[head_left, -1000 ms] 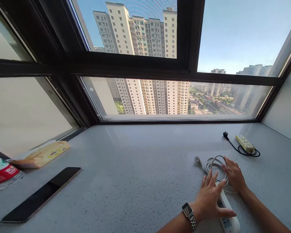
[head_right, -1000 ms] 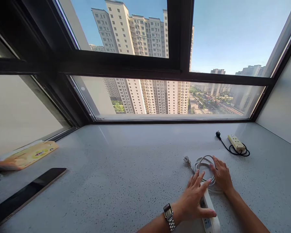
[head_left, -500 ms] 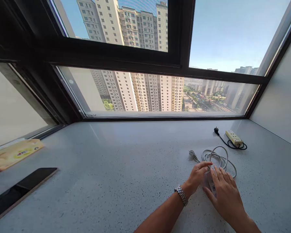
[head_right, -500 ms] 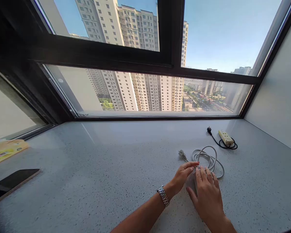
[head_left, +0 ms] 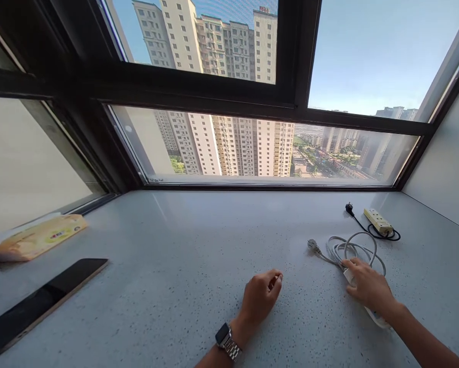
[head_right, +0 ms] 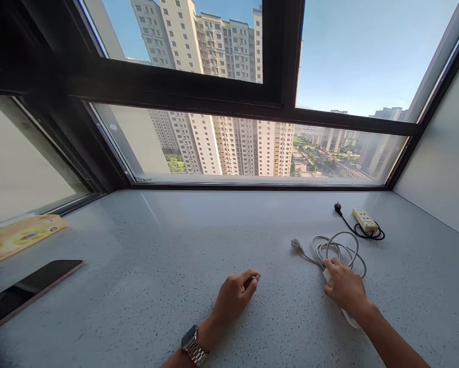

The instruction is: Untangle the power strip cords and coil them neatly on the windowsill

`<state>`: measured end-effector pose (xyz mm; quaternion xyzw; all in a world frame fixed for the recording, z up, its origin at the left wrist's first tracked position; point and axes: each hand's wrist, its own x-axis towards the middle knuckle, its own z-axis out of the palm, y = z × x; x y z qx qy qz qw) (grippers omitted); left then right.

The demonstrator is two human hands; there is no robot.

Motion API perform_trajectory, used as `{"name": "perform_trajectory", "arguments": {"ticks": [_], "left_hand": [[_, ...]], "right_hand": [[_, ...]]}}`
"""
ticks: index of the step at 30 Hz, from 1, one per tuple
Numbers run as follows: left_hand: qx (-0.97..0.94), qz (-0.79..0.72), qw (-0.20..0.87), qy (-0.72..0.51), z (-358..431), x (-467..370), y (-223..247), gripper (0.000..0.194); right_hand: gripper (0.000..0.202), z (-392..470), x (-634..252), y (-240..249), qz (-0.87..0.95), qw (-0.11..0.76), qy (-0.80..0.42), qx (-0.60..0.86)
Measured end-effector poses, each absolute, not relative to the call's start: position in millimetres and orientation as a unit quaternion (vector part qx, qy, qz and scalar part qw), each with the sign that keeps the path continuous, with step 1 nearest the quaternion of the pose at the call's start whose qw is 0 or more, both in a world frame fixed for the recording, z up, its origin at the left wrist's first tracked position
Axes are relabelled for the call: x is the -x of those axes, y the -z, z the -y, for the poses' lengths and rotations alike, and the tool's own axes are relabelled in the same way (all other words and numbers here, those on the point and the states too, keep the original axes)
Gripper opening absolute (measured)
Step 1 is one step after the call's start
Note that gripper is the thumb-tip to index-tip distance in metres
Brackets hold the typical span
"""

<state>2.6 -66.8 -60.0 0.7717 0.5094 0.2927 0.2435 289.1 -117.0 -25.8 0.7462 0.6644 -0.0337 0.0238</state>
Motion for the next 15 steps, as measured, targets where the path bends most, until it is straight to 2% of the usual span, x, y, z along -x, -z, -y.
{"name": "perform_trajectory", "arguments": {"ticks": [6, 15], "left_hand": [[-0.779, -0.516, 0.23, -0.273, 67.1, -10.6, 59.9, 0.032], [-0.792, -0.518, 0.231, -0.227, 70.4, -17.3, 57.6, 0.032]], "right_hand": [[0.054, 117.1, -340.3, 33.0, -0.658, 0.005, 0.014, -0.753], [0.057, 136.7, -489.8, 50.7, -0.663, -0.043, 0.053, -0.746]]}}
